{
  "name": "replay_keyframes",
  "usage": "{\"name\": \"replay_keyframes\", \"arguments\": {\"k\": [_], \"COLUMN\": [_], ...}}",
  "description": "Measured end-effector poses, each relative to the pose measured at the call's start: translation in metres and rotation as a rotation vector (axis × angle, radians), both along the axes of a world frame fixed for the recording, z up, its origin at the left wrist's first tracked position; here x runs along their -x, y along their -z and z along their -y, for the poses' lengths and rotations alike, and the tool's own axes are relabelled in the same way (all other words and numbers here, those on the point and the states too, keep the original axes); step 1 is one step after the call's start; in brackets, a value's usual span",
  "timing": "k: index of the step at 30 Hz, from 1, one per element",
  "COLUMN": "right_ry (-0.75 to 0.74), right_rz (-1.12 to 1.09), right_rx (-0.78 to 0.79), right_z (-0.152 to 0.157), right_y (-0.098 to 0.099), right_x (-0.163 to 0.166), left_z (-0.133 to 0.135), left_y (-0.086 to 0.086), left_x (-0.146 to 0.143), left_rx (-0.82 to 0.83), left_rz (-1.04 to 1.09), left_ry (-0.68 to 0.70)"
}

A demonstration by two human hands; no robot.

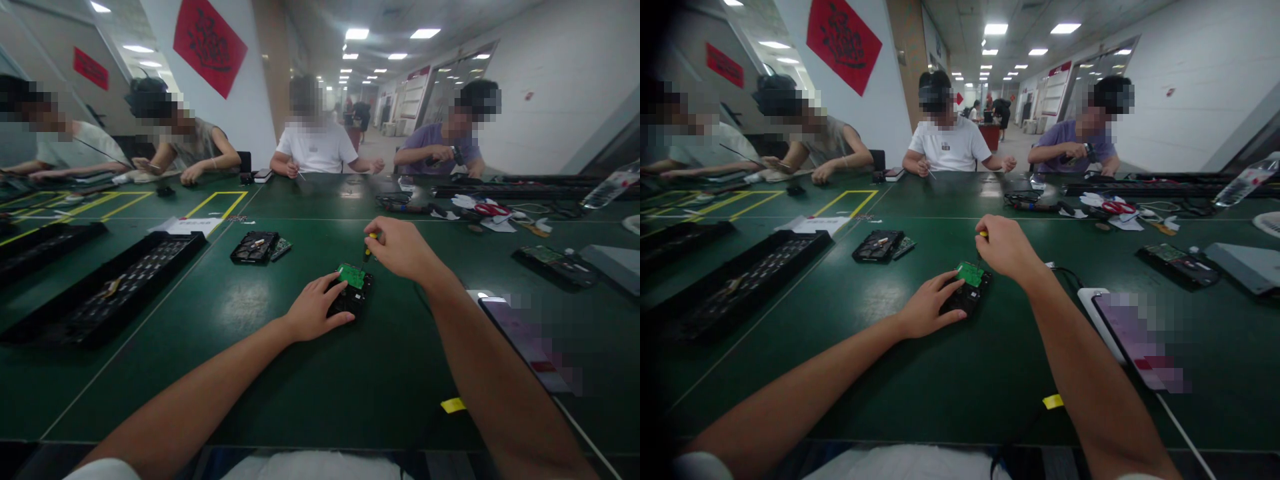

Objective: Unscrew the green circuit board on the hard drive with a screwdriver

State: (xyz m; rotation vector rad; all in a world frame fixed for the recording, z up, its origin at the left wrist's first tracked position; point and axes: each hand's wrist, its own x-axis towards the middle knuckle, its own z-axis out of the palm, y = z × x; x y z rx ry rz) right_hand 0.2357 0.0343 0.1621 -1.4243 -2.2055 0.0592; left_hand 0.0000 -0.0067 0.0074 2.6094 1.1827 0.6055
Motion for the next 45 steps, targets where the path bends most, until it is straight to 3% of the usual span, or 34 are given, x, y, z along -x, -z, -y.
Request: {"name": "replay_keyframes", "arguments": {"k": [11,18,28,39,45], "right_ry": [-0.054,-0.106,-0.049,-0.105,-0.012], "right_rz": [0.035,-0.034,-0.066,0.009,-0.016], "right_rx": [-0.045,0.038,0.071,0.008,0.044], "right_z": [0.0003,0.0038,0.004,0.0018,0.0033], "right_y": [-0.0009,-0.0027,-0.0013,-0.0026,-0.0012], "right_x": [-0.0001,-0.0015,-0.0008,0.0002,-0.001], "left_z": [-0.0001,-0.0004,-0.0008,0.0003,0.0002], "left_y": [-0.0002,0.0009,0.0009,-0.0007,0.0002], "left_x": [-0.0003,-0.0013,-0.0003,-0.0005,-0.0008], "left_rx": [-0.001,-0.004,0.002,-0.004,-0.007], "left_rz": [-0.002,0.007,-0.011,-0.007,-0.006], "left_ry": [-0.002,-0.003,0.0,-0.001,-0.003]}}
